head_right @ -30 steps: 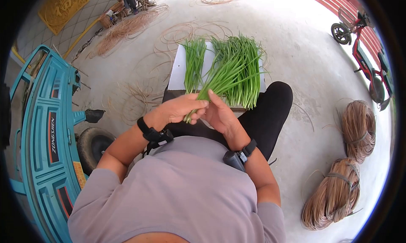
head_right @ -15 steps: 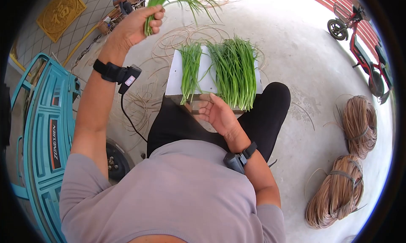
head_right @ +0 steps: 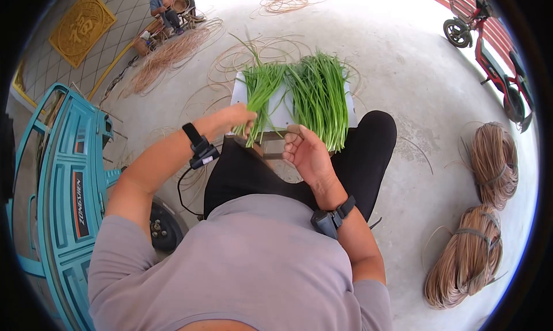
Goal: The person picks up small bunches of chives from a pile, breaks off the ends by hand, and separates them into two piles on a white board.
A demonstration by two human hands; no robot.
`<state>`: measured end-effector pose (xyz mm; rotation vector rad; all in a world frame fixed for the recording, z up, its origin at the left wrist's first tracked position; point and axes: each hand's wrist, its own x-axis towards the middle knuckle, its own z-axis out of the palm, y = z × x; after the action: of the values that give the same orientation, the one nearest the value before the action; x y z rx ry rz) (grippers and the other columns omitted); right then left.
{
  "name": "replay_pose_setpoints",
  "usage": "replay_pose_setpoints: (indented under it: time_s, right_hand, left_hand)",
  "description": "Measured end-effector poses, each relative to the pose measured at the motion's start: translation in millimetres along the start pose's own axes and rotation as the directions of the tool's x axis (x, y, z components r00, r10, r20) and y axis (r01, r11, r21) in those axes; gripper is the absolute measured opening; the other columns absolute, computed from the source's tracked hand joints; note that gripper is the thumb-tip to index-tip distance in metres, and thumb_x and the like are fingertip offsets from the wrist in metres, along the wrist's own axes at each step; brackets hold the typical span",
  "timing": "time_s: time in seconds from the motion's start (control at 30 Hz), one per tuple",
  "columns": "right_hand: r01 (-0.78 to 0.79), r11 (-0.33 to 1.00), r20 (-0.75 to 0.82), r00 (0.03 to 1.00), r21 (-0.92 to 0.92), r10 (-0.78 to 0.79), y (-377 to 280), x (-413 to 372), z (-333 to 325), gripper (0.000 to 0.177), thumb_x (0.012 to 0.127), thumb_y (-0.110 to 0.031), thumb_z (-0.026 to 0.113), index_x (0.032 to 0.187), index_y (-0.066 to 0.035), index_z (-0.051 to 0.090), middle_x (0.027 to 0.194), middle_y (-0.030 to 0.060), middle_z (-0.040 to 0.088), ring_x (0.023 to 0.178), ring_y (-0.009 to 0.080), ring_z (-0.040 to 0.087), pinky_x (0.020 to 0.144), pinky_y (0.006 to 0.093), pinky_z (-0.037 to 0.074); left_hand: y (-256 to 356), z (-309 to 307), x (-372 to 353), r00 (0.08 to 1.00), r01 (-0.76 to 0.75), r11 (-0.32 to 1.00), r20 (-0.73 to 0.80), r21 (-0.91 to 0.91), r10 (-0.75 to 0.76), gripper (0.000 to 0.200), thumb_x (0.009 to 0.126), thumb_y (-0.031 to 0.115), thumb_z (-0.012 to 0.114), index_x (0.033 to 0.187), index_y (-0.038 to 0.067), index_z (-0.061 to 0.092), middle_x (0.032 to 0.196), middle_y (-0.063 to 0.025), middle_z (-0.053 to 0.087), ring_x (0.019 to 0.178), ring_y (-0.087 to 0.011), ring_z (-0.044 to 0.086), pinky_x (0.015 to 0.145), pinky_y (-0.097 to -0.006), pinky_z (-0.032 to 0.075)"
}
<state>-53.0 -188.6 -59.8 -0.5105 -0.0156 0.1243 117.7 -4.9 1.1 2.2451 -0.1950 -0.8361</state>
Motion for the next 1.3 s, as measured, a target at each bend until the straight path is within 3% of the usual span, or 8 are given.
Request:
replay_pose_setpoints:
  time_s: [0.17,0.37,0.77,0.87,0.97,1.07,1.27,1.3]
  right_hand:
    - [0.03,0.999,-0.03,0.999,0.022,-0.03,-1,-1,-3,0.028,0.098,-0.029,0.048,0.108,-0.005,0.057,0.086,0.0032,0.062,0.075,0.0145,0.057,0.071,0.0308,0.049]
    - [0.041,0.998,-0.022,0.999,0.045,-0.04,-3,0,-5,0.027,0.098,-0.029,0.048,0.105,-0.006,0.06,0.085,0.0023,0.062,0.074,0.0151,0.057,0.07,0.0318,0.049]
    - [0.096,0.994,-0.05,0.994,-0.06,-0.099,-5,-4,-8,0.027,0.098,-0.028,0.046,0.1,-0.005,0.058,0.081,0.0033,0.06,0.072,0.0139,0.056,0.067,0.0295,0.049]
    - [0.023,0.999,0.139,0.99,-0.032,-0.018,-13,-11,-9,0.028,0.098,-0.029,0.047,0.089,-0.005,0.059,0.071,0.0044,0.057,0.062,0.0141,0.055,0.059,0.0281,0.048]
    - [-0.045,0.967,0.248,0.962,-0.251,0.109,-17,-20,-4,0.033,0.097,-0.031,0.049,0.079,-0.005,0.058,0.063,0.0057,0.056,0.052,0.014,0.052,0.052,0.0256,0.046]
    - [-0.121,0.827,0.23,0.929,-0.549,0.289,-17,-29,4,0.038,0.095,-0.035,0.053,0.075,-0.003,0.059,0.064,0.0066,0.059,0.049,0.0123,0.053,0.05,0.0222,0.044]
    - [-0.192,0.636,0.284,0.774,-0.747,0.567,-14,-31,13,0.037,0.093,-0.036,0.058,0.086,-0.001,0.062,0.078,0.007,0.064,0.064,0.0118,0.061,0.056,0.0228,0.047]
    - [-0.206,0.634,0.282,0.764,-0.746,0.58,-12,-30,12,0.035,0.093,-0.036,0.06,0.089,-0.001,0.062,0.079,0.0071,0.064,0.063,0.0112,0.06,0.057,0.0226,0.047]
  left_hand:
    - [-13,17,4,0.999,0.005,0.993,0.051,-0.115,0.001,0.023,0.093,0.018,0.053,0.081,-0.002,0.058,0.063,-0.0129,0.061,0.05,-0.0231,0.06,0.045,-0.0373,0.053]
    - [9,8,-3,0.996,-0.055,0.922,-0.039,0.382,0.075,0.035,0.079,0.026,0.065,0.083,-0.008,0.064,0.068,-0.0149,0.064,0.056,-0.0241,0.062,0.049,-0.0388,0.05]
    - [8,19,-13,0.969,-0.06,0.816,-0.163,0.575,0.186,0.065,0.078,0.058,0.064,0.078,-0.007,0.062,0.079,-0.0203,0.065,0.074,-0.0355,0.063,0.067,-0.043,0.049]
    - [-9,31,-17,0.727,-0.182,0.747,-0.424,0.639,0.539,0.057,0.082,0.052,0.063,0.083,-0.006,0.061,0.083,-0.0224,0.066,0.078,-0.0344,0.065,0.071,-0.0417,0.05]
    - [-4,42,-35,0.657,-0.382,0.701,-0.356,0.603,0.664,0.045,0.086,0.04,0.062,0.097,-0.003,0.063,0.082,-0.0212,0.066,0.078,-0.0322,0.065,0.074,-0.0419,0.05]
    - [-3,63,-50,0.792,-0.514,0.734,-0.083,0.444,0.605,0.037,0.088,0.03,0.06,0.111,0.0,0.06,0.078,-0.0161,0.066,0.065,-0.0259,0.063,0.063,-0.0388,0.051]
    - [1,102,-42,0.976,-0.186,0.982,0.125,0.041,0.18,0.033,0.089,0.021,0.053,0.106,-0.006,0.061,0.07,-0.0097,0.065,0.042,-0.0145,0.052,0.039,-0.0308,0.043]
    - [-2,105,-36,0.978,-0.17,0.985,0.123,0.017,0.167,0.027,0.086,0.021,0.053,0.09,-0.004,0.064,0.068,-0.0098,0.065,0.046,-0.016,0.054,0.037,-0.0317,0.044]
